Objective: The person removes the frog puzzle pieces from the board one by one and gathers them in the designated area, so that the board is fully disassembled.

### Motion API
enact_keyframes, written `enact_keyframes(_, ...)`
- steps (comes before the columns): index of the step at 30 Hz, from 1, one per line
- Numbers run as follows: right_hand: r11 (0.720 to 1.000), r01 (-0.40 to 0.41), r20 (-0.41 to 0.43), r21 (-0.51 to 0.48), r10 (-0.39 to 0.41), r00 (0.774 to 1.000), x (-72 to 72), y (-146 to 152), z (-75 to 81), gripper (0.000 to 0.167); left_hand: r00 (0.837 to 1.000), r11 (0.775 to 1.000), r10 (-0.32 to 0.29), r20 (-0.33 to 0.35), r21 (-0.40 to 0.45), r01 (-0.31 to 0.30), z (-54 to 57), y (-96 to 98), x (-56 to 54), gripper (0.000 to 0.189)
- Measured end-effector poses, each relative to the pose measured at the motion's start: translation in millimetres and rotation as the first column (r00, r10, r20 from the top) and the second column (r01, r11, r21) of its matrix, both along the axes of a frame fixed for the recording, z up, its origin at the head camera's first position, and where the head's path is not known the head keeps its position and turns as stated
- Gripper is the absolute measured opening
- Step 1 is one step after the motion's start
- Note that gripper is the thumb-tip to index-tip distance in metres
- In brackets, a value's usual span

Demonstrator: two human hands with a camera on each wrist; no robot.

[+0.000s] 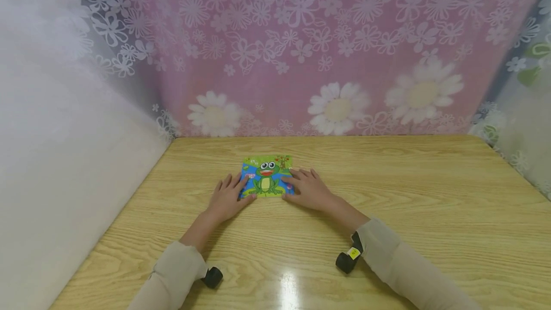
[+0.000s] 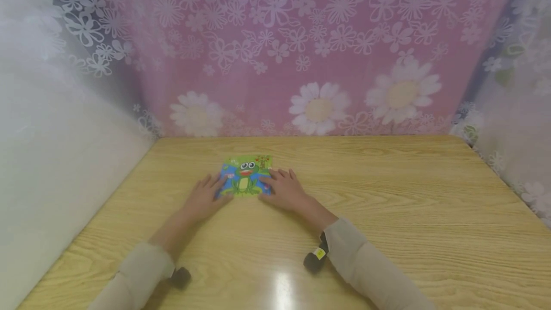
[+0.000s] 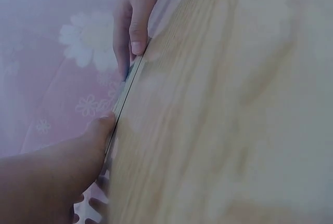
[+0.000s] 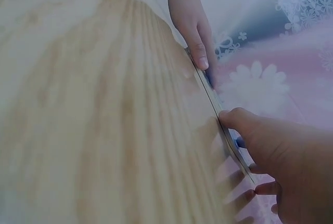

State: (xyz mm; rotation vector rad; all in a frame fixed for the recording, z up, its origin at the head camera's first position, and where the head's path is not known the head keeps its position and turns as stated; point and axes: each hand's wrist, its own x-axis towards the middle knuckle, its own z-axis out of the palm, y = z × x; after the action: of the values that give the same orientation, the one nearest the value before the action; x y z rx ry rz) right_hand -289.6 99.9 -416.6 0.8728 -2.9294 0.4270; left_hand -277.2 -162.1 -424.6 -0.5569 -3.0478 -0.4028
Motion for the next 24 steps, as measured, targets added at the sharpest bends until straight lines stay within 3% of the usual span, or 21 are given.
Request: enact_keyframes(24, 0.998, -0.056, -0.028, 0.008, 0.056, 0.998, 27.3, 10.2, 3.0, 0.059, 0.999, 0.999, -0.037, -0.024, 0.008, 0.037, 0.5, 3.4, 24.2, 0.072)
